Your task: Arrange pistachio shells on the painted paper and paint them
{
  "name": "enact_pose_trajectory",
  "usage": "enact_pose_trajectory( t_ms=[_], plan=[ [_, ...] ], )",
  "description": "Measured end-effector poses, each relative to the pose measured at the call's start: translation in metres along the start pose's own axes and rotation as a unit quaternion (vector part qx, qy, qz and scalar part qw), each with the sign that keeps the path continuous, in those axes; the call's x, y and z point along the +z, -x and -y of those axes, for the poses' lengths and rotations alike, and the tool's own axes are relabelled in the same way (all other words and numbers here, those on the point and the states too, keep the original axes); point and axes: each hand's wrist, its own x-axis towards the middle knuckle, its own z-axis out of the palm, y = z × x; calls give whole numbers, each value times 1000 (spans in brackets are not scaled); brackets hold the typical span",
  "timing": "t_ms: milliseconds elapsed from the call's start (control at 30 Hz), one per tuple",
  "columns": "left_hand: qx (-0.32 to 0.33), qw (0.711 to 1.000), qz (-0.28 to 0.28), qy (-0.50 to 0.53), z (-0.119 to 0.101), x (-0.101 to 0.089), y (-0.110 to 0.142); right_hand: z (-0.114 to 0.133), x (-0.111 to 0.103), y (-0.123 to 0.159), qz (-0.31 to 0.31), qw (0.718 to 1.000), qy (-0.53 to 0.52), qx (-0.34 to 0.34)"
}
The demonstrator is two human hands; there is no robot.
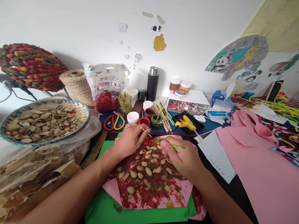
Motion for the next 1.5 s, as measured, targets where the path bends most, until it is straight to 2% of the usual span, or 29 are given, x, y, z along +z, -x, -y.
enact_pose_trajectory(
  t_ms=[200, 367, 633, 767, 1267, 1367, 1500],
  plan=[
    [0, 1000, 5, 8, 0, -1, 0, 1, -5, 1, -7, 1000, -20, 13],
    [-3, 1000, 3, 14, -3, -2, 1, -2, -7, 2, -33, 999, 4, 29],
    [-35, 998, -24, 48, -10, -11, -2, -2, -4, 2, -43, 999, 23, 20],
    [-33, 999, -10, 28, -9, -10, -2, -1, -4, 2, -44, 999, 25, 19],
    [-24, 999, -14, 26, -7, -12, -2, 5, 0, 4, 43, 995, -76, -45],
    [-24, 999, -12, 27, -7, -12, -2, 5, -1, 4, 27, 995, -81, -44],
    [-24, 999, -15, 27, -5, -11, -2, 2, -2, 4, -34, 997, -73, -19]
  ],
)
